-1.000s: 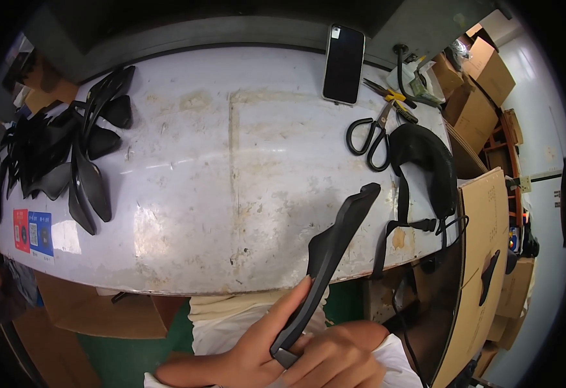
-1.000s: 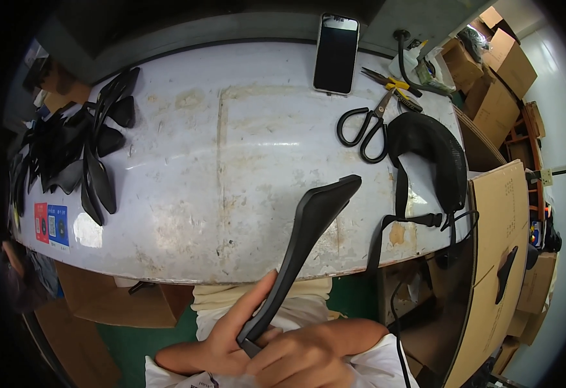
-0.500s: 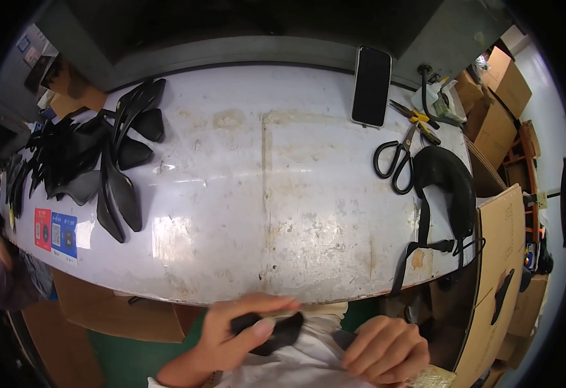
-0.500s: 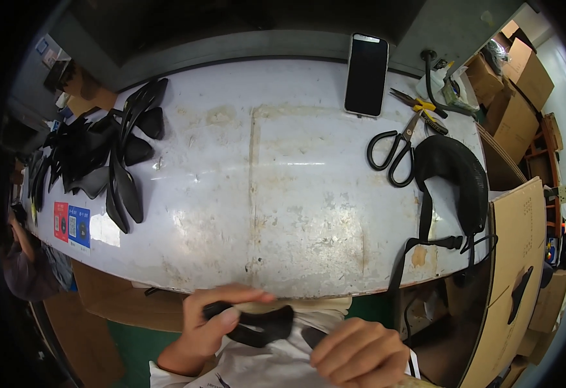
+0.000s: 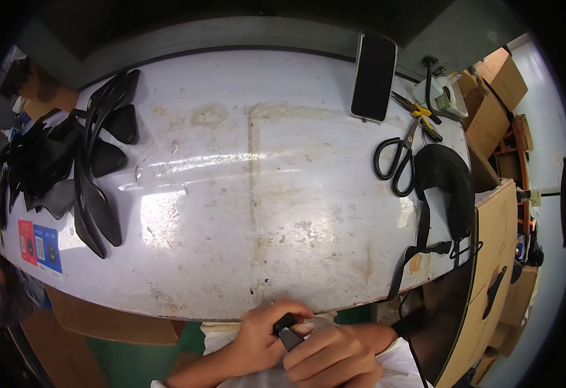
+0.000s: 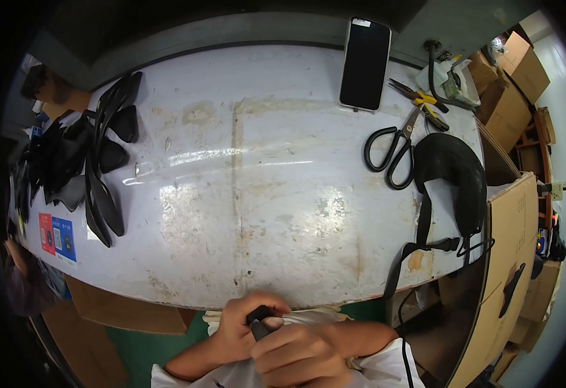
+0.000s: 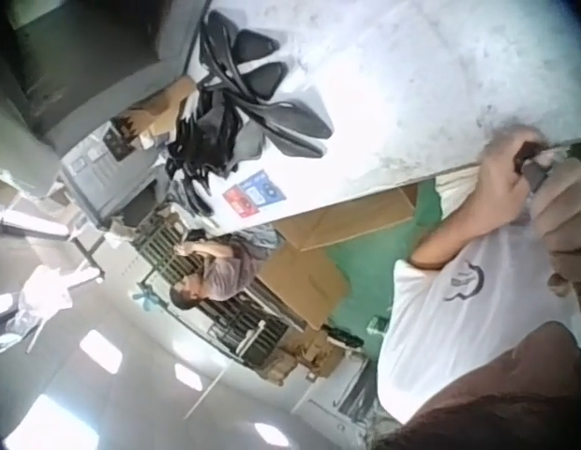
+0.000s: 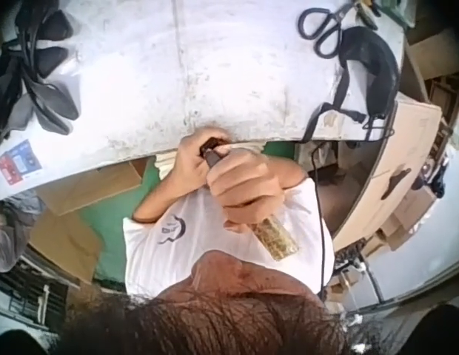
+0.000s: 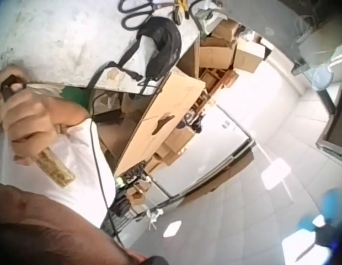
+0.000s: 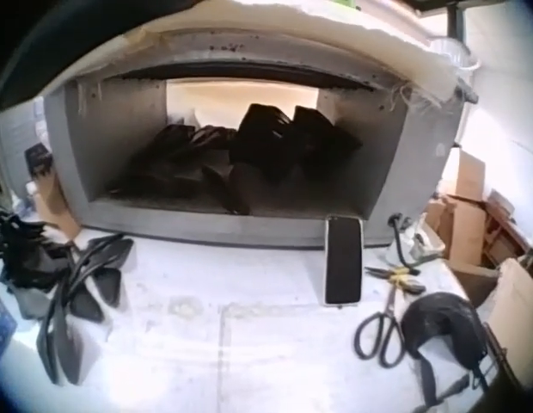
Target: Inspecting and trimming the edges of plastic bicycle seat components at a workshop bench.
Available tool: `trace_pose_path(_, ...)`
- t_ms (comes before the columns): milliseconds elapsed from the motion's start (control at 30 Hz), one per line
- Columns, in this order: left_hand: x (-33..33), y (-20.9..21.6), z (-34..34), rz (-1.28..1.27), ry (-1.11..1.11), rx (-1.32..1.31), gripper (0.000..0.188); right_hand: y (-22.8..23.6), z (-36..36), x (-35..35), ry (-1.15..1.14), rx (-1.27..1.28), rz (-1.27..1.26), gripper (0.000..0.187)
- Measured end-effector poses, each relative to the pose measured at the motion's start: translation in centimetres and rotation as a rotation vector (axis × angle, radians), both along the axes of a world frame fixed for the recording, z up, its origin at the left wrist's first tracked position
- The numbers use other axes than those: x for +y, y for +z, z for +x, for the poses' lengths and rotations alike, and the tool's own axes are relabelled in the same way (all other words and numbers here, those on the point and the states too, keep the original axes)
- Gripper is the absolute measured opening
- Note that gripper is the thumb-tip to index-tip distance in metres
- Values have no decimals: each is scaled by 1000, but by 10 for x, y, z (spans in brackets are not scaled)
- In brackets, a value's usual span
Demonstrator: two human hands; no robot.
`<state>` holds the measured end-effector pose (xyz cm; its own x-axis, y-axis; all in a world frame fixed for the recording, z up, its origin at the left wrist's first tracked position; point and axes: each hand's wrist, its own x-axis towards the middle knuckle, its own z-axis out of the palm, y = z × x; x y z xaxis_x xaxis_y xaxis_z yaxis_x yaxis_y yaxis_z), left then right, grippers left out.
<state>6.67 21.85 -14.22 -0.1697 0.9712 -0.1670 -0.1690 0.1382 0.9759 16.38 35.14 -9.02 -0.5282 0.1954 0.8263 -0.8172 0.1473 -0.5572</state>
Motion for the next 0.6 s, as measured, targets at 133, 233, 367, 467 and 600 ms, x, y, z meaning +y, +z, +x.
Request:
trace_pose_path(133,1,-1,-2,-4,-41,18,19,-1,-11,9,48,22,50,21)
trace_pose_path(233,0,-1,-4,-16,-65,-4,20,3,-14,13,86,-33,70,23)
trace_pose_path(367,0,-2,-5,29,-81,9,18,-2,-4,-17,-207,-152,-278,21)
trace_pose_path(467,-1,-1,-10,74,-74,25,18,0,-7,0,51,-119,-258,19)
trace_pose_path(600,3,3,-10,29,-118,-53,17,-7,9,-11,96,-35,-336,19)
